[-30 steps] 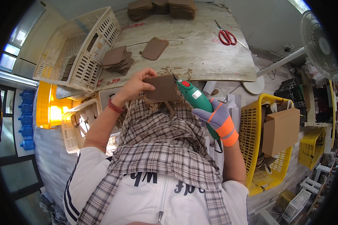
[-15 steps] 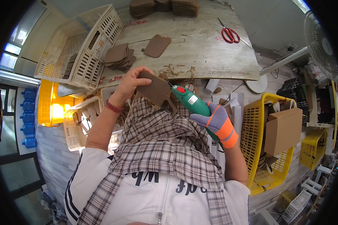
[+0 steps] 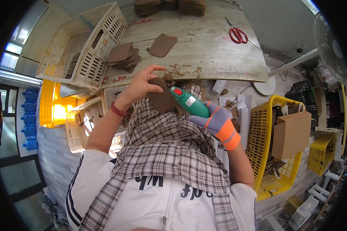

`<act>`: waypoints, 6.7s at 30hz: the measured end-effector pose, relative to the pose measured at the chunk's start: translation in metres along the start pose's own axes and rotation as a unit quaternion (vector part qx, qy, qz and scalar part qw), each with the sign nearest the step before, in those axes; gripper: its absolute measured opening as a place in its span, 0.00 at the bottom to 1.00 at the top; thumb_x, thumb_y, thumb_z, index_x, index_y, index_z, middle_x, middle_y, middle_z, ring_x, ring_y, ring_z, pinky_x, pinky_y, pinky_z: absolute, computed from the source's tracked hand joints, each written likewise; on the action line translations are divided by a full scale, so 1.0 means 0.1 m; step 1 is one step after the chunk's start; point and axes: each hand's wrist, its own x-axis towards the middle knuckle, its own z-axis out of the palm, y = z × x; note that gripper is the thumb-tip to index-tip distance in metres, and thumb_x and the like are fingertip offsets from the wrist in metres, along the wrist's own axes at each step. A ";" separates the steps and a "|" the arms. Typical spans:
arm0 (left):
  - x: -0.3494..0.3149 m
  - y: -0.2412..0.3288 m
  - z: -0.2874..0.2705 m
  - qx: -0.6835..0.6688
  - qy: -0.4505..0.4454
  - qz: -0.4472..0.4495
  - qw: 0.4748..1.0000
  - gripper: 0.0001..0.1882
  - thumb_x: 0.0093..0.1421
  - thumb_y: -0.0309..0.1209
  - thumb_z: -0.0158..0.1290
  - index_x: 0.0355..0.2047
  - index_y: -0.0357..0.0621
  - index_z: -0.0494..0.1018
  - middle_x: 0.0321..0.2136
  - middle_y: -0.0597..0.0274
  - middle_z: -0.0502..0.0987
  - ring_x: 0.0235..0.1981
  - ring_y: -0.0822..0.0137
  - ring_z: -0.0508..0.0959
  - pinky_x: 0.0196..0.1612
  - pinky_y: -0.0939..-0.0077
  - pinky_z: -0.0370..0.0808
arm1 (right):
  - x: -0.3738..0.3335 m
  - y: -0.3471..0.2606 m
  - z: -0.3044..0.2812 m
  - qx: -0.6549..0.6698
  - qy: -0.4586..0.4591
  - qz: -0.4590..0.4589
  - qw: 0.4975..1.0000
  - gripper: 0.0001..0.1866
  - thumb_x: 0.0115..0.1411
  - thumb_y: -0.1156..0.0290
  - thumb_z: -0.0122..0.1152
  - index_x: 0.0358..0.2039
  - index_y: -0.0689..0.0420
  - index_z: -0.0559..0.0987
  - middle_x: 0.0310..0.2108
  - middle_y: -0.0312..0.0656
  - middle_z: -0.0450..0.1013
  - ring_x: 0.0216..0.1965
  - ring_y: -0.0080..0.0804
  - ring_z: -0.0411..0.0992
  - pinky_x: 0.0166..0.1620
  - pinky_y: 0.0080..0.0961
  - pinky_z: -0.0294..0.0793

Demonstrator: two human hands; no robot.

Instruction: The person uses a rotary tool to trim the edges of small brown square pieces of craft material. They handle the pieces one at a time, rotating them to smooth the edges, and place the finished pieces into a white plastic basket.

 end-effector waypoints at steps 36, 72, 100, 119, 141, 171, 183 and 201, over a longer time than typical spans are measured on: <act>0.21 0.05 -2.06 -0.143 0.378 -0.008 0.915 0.15 0.56 0.16 0.50 0.44 0.34 0.67 0.40 0.54 0.72 0.41 0.62 0.74 0.42 0.68 0.75 | 0.15 0.29 0.00 0.156 0.063 0.052 0.984 0.20 0.51 0.71 0.67 0.43 0.64 0.73 0.26 0.35 0.74 0.20 0.16 0.69 0.22 0.13 0.67; 0.37 0.00 -0.43 -0.093 0.177 0.058 0.978 0.23 0.51 0.14 0.52 0.49 0.34 0.64 0.42 0.57 0.74 0.43 0.68 0.74 0.46 0.74 0.73 | 0.30 -0.20 -0.03 0.148 0.196 -0.030 0.969 0.22 0.48 0.66 0.71 0.39 0.64 0.74 0.24 0.37 0.74 0.20 0.17 0.70 0.23 0.14 0.69; 1.26 -0.49 -0.17 0.314 0.394 -0.050 0.862 0.18 0.52 0.26 0.59 0.41 0.37 0.66 0.43 0.51 0.70 0.45 0.55 0.70 0.49 0.62 0.67 | 0.28 0.39 0.07 0.159 0.178 0.062 0.969 0.22 0.49 0.63 0.70 0.37 0.64 0.72 0.20 0.37 0.72 0.17 0.18 0.68 0.20 0.17 0.66; 1.11 -0.37 0.57 -0.645 0.203 0.136 0.724 0.16 0.59 0.19 0.49 0.48 0.38 0.65 0.47 0.56 0.71 0.51 0.58 0.70 0.57 0.61 0.67 | 0.31 0.04 0.01 0.230 0.126 0.046 0.964 0.20 0.51 0.66 0.68 0.38 0.65 0.72 0.20 0.37 0.72 0.17 0.21 0.69 0.19 0.17 0.68; 0.76 -0.56 0.84 -0.463 0.112 0.098 0.874 0.16 0.60 0.18 0.45 0.49 0.38 0.66 0.46 0.55 0.73 0.46 0.62 0.75 0.50 0.65 0.75 | 0.28 -0.07 -0.12 0.211 0.148 0.051 0.965 0.18 0.50 0.66 0.69 0.36 0.62 0.73 0.21 0.37 0.72 0.18 0.19 0.69 0.21 0.17 0.69; 0.25 -0.28 0.01 0.052 0.065 0.029 0.996 0.12 0.50 0.16 0.53 0.36 0.37 0.72 0.31 0.67 0.76 0.32 0.75 0.75 0.36 0.81 0.73 | 0.08 -0.02 -0.14 0.108 0.050 0.050 0.992 0.22 0.47 0.65 0.71 0.37 0.65 0.74 0.21 0.37 0.73 0.20 0.18 0.70 0.23 0.16 0.69; 0.13 -0.34 -0.23 -0.139 0.111 0.024 0.984 0.09 0.51 0.20 0.58 0.34 0.40 0.74 0.28 0.66 0.78 0.28 0.76 0.76 0.34 0.81 0.74 | 0.06 0.06 -0.06 0.097 0.012 0.034 0.995 0.22 0.46 0.62 0.72 0.34 0.63 0.75 0.19 0.36 0.73 0.18 0.16 0.69 0.20 0.14 0.67; 0.10 -0.30 0.01 0.018 0.003 0.001 1.000 0.16 0.48 0.17 0.56 0.39 0.39 0.72 0.32 0.65 0.76 0.33 0.77 0.75 0.37 0.83 0.73 | 0.09 0.07 0.07 0.040 0.004 0.030 0.999 0.25 0.45 0.58 0.73 0.36 0.64 0.75 0.19 0.37 0.72 0.18 0.16 0.67 0.22 0.16 0.68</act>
